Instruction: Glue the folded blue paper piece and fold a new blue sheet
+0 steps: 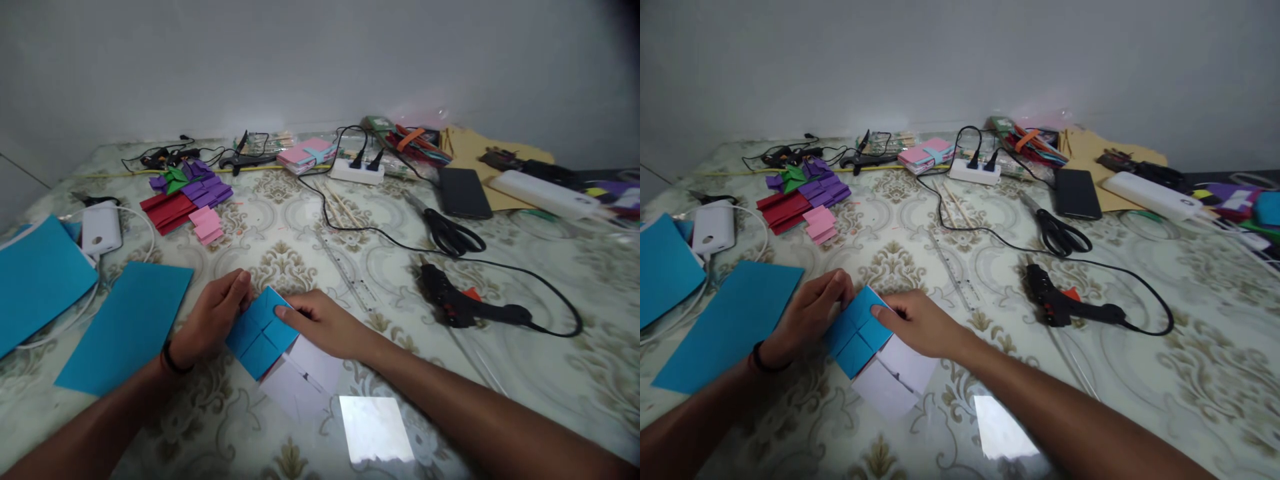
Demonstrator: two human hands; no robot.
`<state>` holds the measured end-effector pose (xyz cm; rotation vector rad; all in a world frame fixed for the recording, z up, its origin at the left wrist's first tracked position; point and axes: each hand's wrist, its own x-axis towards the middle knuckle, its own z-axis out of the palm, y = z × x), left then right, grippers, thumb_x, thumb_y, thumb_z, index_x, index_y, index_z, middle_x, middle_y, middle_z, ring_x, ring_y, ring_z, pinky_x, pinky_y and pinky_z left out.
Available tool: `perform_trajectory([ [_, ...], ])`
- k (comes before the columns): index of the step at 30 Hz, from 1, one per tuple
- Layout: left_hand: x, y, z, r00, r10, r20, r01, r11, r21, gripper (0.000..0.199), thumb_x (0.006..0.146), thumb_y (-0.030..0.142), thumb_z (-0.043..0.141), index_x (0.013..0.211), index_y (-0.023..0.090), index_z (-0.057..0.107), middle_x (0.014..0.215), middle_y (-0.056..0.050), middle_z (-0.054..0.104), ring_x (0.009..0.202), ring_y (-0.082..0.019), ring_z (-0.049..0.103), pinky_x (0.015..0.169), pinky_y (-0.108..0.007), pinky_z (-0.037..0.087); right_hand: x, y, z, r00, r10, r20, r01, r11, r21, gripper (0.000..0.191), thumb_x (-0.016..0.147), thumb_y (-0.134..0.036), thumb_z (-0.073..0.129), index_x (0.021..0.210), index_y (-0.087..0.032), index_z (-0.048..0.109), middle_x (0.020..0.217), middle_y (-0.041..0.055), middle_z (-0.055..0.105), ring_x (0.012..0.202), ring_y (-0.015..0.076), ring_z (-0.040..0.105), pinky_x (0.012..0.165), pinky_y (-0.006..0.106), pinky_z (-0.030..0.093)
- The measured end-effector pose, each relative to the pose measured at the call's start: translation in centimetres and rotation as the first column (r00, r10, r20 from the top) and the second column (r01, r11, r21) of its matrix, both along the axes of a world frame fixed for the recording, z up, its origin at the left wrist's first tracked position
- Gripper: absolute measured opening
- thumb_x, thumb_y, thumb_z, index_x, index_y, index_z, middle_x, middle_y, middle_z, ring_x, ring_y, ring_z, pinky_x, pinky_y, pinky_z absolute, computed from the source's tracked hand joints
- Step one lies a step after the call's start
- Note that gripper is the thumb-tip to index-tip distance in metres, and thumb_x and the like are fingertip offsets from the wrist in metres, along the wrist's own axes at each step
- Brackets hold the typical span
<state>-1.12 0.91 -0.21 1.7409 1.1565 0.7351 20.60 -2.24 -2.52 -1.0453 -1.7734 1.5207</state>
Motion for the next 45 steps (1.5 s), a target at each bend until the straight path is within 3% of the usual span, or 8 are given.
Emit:
perform_trajectory([
  [12,0.25,-0.08,0.21,0.986,-0.006,-0.165,0.017,0.998,0.063,0.048,0.107,0.045,0.039,0.067,0.02,0.049,0.06,0.002,0.045,0.057,-0.014,0.039,0.055,-0.029,0.031,-0.02,0.03,0.11,1.0,-0.001,0.011,0.001,1.0,0.0,0.057,0.1,-0.066,0.046,0.07,-0.018,0.049,0.066,-0.0033,0.039,0.061,0.0102,0.037,0.054,0.022,0.03],
  [25,0.18,0.09,0.38,0.988,-0.046,-0.146,0.044,0.999,-0.017,0.046,0.106,0.047,0.043,0.082,0.016,0.066,0.073,-0.002,0.063,0.07,-0.018,0.055,0.064,-0.029,0.041,-0.1,-0.03,0.05,1.0,0.001,0.014,-0.001,1.0,-0.013,0.058,0.099,-0.067,0.048,0.07,-0.018,0.049,0.065,-0.0032,0.04,0.061,0.0102,0.037,0.053,0.021,0.03],
  [38,0.04,0.23,0.17,0.998,-0.041,-0.054,0.04,0.999,-0.021,0.038,0.105,0.045,0.049,0.095,0.017,0.071,0.083,-0.002,0.069,0.076,-0.017,0.059,0.068,-0.026,0.045,-0.06,0.03,-0.05,1.0,0.005,0.023,-0.005,1.0,0.009,0.053,0.102,-0.059,0.045,0.07,-0.018,0.047,0.066,-0.0035,0.038,0.061,0.0097,0.036,0.054,0.022,0.029],
  [45,-0.23,0.17,-0.01,0.993,-0.042,0.11,0.057,0.989,-0.137,0.03,0.101,0.045,0.06,0.099,0.018,0.072,0.09,-0.002,0.071,0.084,-0.017,0.061,0.073,-0.024,0.047,-0.07,0.01,0.04,1.0,0.011,0.015,-0.011,1.0,0.019,0.052,0.102,-0.058,0.046,0.07,-0.018,0.047,0.066,-0.0033,0.04,0.061,0.0096,0.037,0.054,0.021,0.03],
])
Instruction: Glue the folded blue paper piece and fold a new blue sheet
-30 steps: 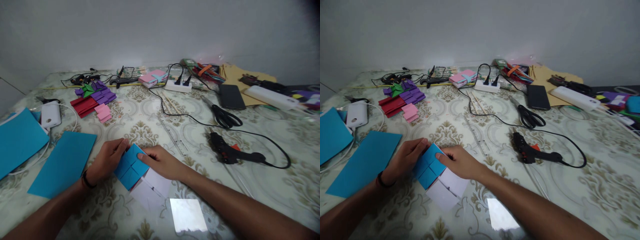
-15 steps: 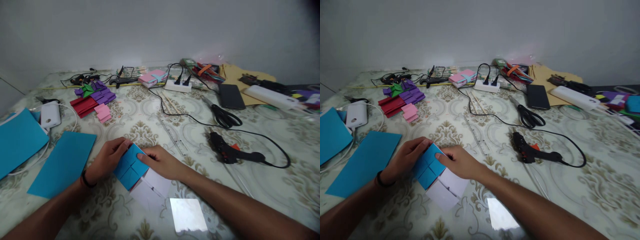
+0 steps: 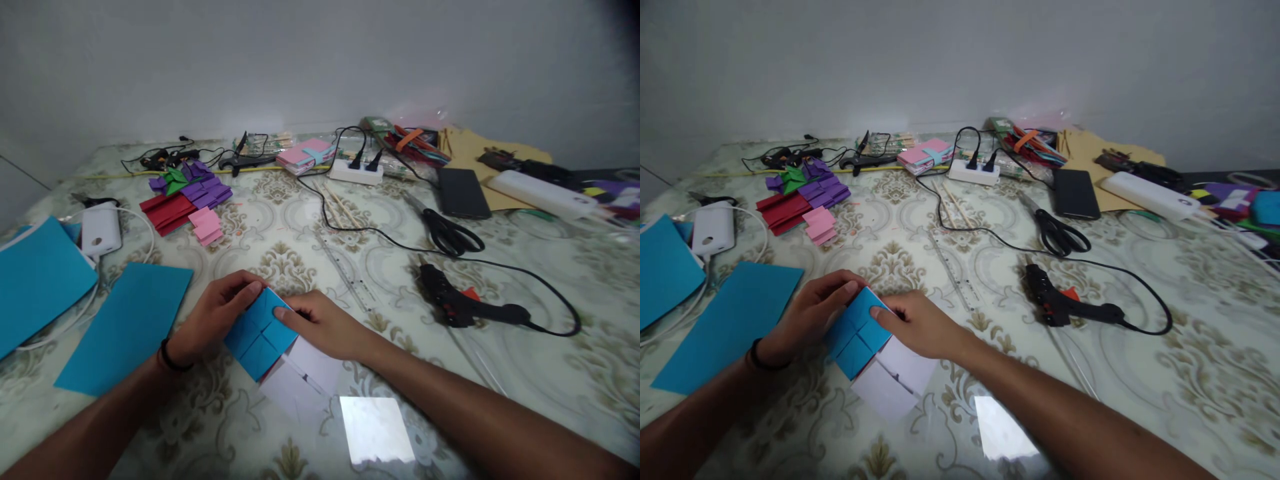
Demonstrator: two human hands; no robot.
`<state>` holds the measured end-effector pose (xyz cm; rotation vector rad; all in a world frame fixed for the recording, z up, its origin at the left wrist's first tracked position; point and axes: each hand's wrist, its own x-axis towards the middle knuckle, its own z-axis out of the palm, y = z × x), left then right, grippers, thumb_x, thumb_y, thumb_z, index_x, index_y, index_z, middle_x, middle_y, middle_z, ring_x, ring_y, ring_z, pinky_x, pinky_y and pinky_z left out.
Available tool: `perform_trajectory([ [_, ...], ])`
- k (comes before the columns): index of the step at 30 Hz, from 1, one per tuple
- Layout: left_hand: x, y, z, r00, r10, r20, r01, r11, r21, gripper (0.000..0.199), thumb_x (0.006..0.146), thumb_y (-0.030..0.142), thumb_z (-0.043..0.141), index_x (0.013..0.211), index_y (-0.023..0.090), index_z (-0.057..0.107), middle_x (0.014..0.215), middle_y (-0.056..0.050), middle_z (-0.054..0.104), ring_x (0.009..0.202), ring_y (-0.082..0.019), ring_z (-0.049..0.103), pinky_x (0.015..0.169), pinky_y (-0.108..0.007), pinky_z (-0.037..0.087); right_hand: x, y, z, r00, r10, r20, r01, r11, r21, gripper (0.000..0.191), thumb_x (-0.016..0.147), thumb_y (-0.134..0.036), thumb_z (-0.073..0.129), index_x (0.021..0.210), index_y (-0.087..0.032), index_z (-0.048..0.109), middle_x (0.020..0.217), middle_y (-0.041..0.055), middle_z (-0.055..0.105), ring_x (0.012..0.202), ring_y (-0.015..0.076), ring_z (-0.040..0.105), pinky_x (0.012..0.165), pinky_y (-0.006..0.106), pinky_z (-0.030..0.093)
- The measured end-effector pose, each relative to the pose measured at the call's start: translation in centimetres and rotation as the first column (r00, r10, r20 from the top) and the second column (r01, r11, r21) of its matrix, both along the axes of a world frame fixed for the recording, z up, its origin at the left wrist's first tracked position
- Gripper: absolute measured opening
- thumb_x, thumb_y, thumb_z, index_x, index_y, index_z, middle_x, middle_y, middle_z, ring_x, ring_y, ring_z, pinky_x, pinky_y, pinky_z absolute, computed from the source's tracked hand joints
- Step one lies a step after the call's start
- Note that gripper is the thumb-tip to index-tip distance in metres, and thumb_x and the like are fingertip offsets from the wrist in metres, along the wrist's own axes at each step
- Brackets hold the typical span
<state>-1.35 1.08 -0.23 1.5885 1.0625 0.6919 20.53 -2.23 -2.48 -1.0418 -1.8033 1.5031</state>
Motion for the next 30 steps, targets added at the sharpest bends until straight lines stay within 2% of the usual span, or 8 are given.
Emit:
perform_trajectory([
  [13,-0.17,0.07,-0.6,0.998,0.05,0.044,-0.05,0.999,-0.013,0.024,0.097,0.044,0.069,0.107,0.022,0.072,0.096,-0.001,0.071,0.087,-0.016,0.062,0.073,-0.024,0.047,-0.06,0.02,-0.03,1.0,-0.001,0.01,0.001,0.999,0.041,0.049,0.103,-0.052,0.046,0.068,-0.018,0.043,0.064,-0.004,0.038,0.058,0.009,0.036,0.052,0.021,0.029],
  [21,0.09,0.27,-0.46,0.989,0.053,0.14,-0.041,0.995,-0.088,0.02,0.093,0.037,0.073,0.095,0.018,0.066,0.083,0.002,0.064,0.077,-0.012,0.056,0.069,-0.022,0.043,-0.05,-0.01,-0.07,1.0,0.001,0.011,-0.002,0.999,0.044,0.048,0.103,-0.05,0.046,0.068,-0.018,0.044,0.064,-0.0039,0.039,0.059,0.0092,0.036,0.052,0.021,0.03],
  [30,0.0,0.26,-0.64,0.995,0.065,0.077,-0.062,0.997,-0.047,0.018,0.095,0.035,0.068,0.091,0.018,0.063,0.079,0.003,0.059,0.074,-0.012,0.051,0.066,-0.023,0.04,-0.07,0.07,0.01,1.0,-0.004,0.022,0.003,0.999,0.051,0.047,0.103,-0.049,0.046,0.068,-0.018,0.044,0.064,-0.0038,0.039,0.059,0.0089,0.036,0.052,0.021,0.03],
])
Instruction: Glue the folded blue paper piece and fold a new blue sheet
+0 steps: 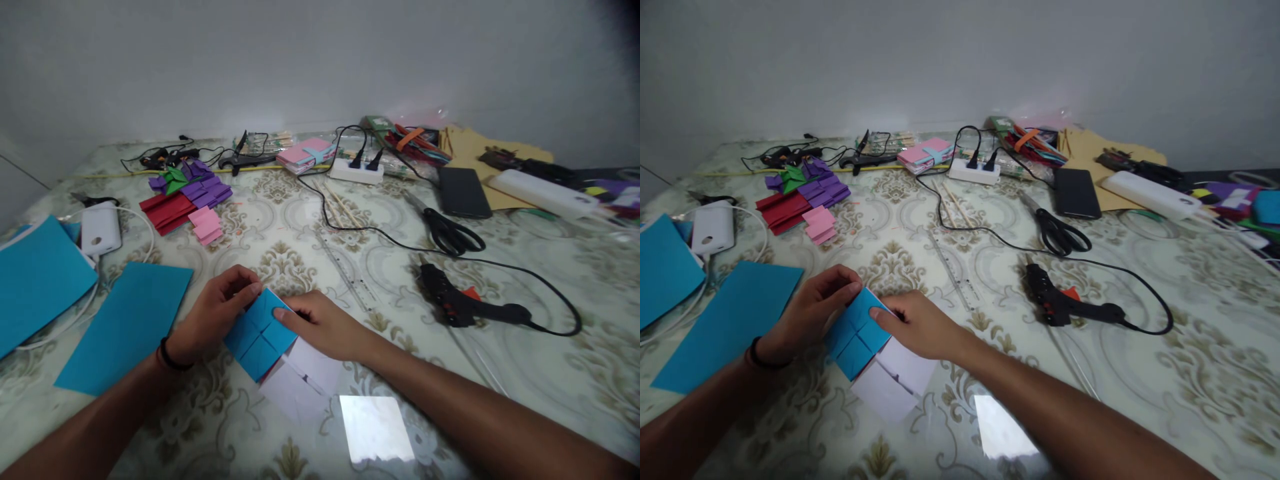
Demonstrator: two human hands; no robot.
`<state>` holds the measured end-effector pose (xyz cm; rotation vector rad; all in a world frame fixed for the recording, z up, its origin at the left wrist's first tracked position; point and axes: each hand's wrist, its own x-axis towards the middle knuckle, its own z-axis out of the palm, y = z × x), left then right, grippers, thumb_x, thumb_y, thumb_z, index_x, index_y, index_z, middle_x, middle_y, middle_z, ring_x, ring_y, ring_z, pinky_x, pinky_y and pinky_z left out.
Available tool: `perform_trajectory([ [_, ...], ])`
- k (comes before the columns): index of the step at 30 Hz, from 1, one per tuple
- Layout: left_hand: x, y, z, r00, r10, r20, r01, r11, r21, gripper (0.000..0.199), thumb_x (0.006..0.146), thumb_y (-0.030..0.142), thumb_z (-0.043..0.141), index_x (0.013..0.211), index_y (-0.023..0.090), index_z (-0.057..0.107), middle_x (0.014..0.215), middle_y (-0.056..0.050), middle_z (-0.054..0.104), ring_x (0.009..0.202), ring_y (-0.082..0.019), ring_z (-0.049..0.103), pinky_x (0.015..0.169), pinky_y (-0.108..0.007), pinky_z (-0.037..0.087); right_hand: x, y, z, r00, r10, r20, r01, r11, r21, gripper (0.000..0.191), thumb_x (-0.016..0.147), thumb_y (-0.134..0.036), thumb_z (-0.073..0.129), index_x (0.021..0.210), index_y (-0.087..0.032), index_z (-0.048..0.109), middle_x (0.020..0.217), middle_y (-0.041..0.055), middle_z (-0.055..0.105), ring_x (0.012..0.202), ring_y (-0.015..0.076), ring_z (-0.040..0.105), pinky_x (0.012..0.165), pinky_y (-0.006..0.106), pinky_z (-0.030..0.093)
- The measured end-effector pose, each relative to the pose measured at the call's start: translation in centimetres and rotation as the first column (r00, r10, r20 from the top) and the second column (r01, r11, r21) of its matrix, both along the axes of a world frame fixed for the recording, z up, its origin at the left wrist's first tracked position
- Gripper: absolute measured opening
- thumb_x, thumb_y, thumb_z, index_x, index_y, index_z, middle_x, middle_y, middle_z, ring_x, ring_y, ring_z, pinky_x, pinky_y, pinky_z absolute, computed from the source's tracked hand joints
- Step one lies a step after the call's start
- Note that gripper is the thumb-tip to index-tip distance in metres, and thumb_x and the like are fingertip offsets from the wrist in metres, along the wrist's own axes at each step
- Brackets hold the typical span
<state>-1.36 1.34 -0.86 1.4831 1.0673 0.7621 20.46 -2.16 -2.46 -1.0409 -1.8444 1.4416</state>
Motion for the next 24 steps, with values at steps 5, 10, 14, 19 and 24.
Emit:
perform_trajectory([
  [5,0.29,0.04,0.18,1.0,0.025,-0.016,-0.025,1.0,-0.005,0.019,0.095,0.036,0.067,0.09,0.018,0.063,0.08,0.002,0.059,0.074,-0.013,0.051,0.066,-0.025,0.04,-0.01,-0.06,-0.05,1.0,0.004,-0.001,-0.004,1.0,-0.008,0.048,0.103,-0.05,0.045,0.068,-0.018,0.044,0.064,-0.0038,0.039,0.059,0.0088,0.036,0.052,0.02,0.03],
  [10,0.4,-0.02,0.4,0.999,0.022,-0.031,-0.022,1.0,0.007,0.023,0.097,0.038,0.064,0.086,0.018,0.062,0.075,0.003,0.057,0.071,-0.013,0.051,0.065,-0.025,0.04,0.01,-0.1,0.0,1.0,0.001,-0.003,-0.001,1.0,0.005,0.048,0.103,-0.05,0.046,0.068,-0.018,0.044,0.064,-0.0038,0.038,0.059,0.0089,0.036,0.053,0.02,0.03],
  [14,0.29,-0.07,0.36,0.999,0.015,-0.038,-0.014,1.0,0.018,0.025,0.098,0.038,0.061,0.083,0.018,0.06,0.073,0.003,0.057,0.07,-0.012,0.05,0.065,-0.025,0.04,0.03,-0.11,0.02,1.0,0.001,0.012,-0.001,1.0,-0.009,0.047,0.102,-0.05,0.047,0.068,-0.018,0.044,0.064,-0.0041,0.037,0.059,0.0088,0.036,0.052,0.021,0.029],
  [19,0.16,-0.06,0.2,0.997,0.031,-0.067,-0.03,0.999,0.017,0.025,0.096,0.04,0.064,0.084,0.018,0.061,0.074,0.003,0.057,0.07,-0.013,0.051,0.063,-0.025,0.04,-0.04,-0.06,-0.06,1.0,0.01,0.004,-0.01,1.0,-0.006,0.047,0.103,-0.05,0.045,0.068,-0.018,0.044,0.064,-0.0039,0.038,0.059,0.0089,0.036,0.053,0.021,0.03],
  [24,0.2,0.04,0.06,0.996,0.046,-0.075,-0.044,0.999,0.027,0.022,0.092,0.039,0.069,0.087,0.018,0.062,0.076,0.002,0.06,0.07,-0.014,0.054,0.062,-0.024,0.041,-0.04,-0.1,0.02,1.0,-0.002,0.015,0.002,1.0,-0.003,0.047,0.102,-0.05,0.048,0.068,-0.018,0.044,0.065,-0.0037,0.038,0.06,0.0094,0.036,0.053,0.021,0.029],
])
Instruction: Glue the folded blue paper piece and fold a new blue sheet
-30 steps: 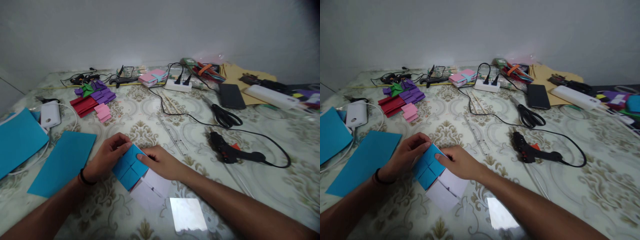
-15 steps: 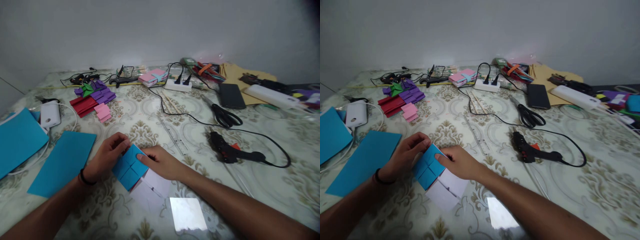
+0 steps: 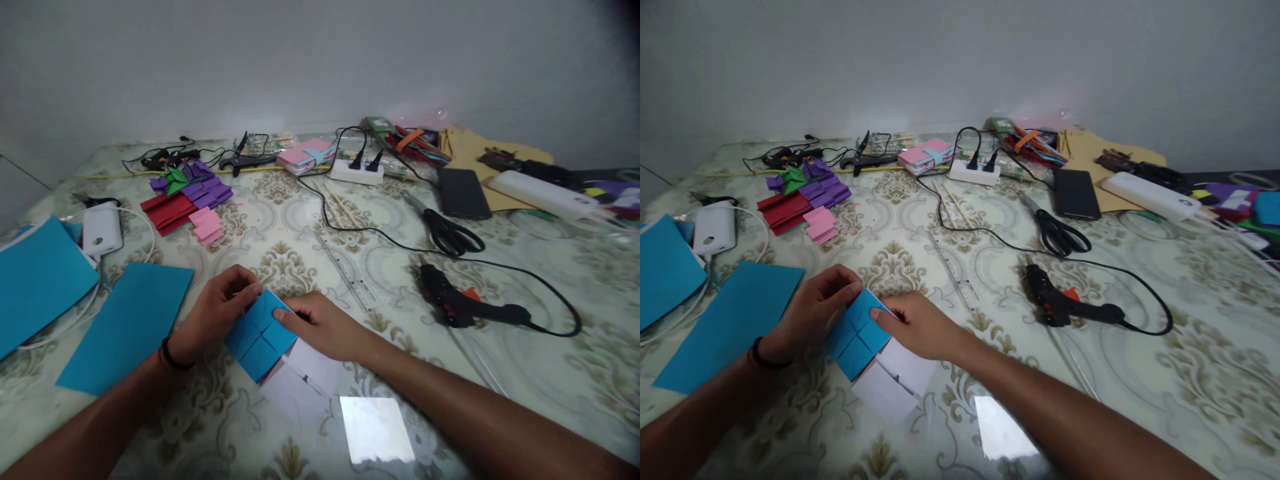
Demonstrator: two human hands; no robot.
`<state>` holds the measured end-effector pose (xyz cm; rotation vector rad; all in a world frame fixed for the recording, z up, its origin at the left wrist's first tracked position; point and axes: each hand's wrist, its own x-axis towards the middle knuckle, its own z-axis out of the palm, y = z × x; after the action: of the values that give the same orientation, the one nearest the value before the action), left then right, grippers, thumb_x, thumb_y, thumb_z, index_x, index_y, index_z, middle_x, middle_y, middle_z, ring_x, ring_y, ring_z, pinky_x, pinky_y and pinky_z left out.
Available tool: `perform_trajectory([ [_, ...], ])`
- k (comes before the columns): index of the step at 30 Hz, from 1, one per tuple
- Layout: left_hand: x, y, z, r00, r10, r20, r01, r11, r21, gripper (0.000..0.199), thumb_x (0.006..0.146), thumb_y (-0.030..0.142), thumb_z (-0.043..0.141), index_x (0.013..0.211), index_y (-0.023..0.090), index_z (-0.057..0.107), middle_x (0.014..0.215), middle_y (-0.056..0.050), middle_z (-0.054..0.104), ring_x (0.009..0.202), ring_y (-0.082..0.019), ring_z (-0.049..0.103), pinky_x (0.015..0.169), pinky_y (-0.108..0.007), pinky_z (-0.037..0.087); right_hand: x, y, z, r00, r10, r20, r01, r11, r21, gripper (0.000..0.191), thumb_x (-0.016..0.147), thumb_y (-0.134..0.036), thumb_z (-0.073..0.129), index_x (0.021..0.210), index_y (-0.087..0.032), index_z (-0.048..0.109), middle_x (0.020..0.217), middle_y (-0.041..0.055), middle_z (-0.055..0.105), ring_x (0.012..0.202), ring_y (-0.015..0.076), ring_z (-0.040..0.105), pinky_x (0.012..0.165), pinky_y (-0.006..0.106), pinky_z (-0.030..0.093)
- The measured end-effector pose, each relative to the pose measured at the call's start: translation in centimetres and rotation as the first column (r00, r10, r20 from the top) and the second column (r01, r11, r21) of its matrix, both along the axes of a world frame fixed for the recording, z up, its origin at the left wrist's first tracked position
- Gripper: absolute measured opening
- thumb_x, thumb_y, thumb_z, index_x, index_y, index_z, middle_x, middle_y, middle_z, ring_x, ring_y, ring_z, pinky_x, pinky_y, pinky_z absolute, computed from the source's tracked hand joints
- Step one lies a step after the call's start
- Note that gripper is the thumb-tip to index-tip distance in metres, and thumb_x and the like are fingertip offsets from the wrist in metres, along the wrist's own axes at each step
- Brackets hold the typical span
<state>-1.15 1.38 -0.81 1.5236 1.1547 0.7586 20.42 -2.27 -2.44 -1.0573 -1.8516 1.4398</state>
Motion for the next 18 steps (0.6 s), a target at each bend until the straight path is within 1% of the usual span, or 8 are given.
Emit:
perform_trajectory([
  [5,0.09,-0.07,0.18,1.0,0.013,0.002,-0.013,1.0,0.011,0.018,0.091,0.035,0.071,0.088,0.018,0.064,0.077,0.001,0.063,0.072,-0.014,0.058,0.063,-0.023,0.043,0.0,-0.02,0.1,1.0,0.0,0.011,0.0,1.0,-0.014,0.047,0.101,-0.052,0.049,0.068,-0.019,0.043,0.065,-0.0038,0.038,0.06,0.0095,0.035,0.053,0.021,0.028],
  [10,0.0,-0.12,0.13,0.999,-0.017,0.043,0.016,1.0,0.008,0.016,0.092,0.031,0.071,0.088,0.019,0.062,0.076,0.002,0.062,0.07,-0.013,0.057,0.063,-0.022,0.043,-0.01,0.0,0.08,1.0,-0.001,0.019,0.001,1.0,-0.012,0.047,0.101,-0.051,0.049,0.068,-0.018,0.043,0.064,-0.004,0.037,0.06,0.0093,0.036,0.053,0.022,0.028],
  [14,-0.16,-0.17,-0.04,0.996,-0.039,0.085,0.041,0.999,-0.019,0.016,0.092,0.031,0.07,0.089,0.019,0.059,0.075,0.003,0.061,0.067,-0.012,0.054,0.06,-0.022,0.039,0.0,-0.02,0.04,1.0,0.005,0.009,-0.005,1.0,-0.007,0.046,0.101,-0.05,0.05,0.069,-0.018,0.044,0.065,-0.0038,0.038,0.061,0.0094,0.036,0.054,0.021,0.029],
  [18,-0.15,-0.25,0.07,0.993,-0.024,0.119,0.031,0.998,-0.059,0.013,0.092,0.026,0.068,0.088,0.02,0.058,0.073,0.004,0.058,0.066,-0.011,0.051,0.059,-0.022,0.036,-0.02,-0.03,0.07,1.0,0.002,0.004,-0.002,1.0,0.004,0.046,0.102,-0.05,0.047,0.069,-0.018,0.044,0.065,-0.0035,0.039,0.061,0.0096,0.037,0.054,0.021,0.029],
])
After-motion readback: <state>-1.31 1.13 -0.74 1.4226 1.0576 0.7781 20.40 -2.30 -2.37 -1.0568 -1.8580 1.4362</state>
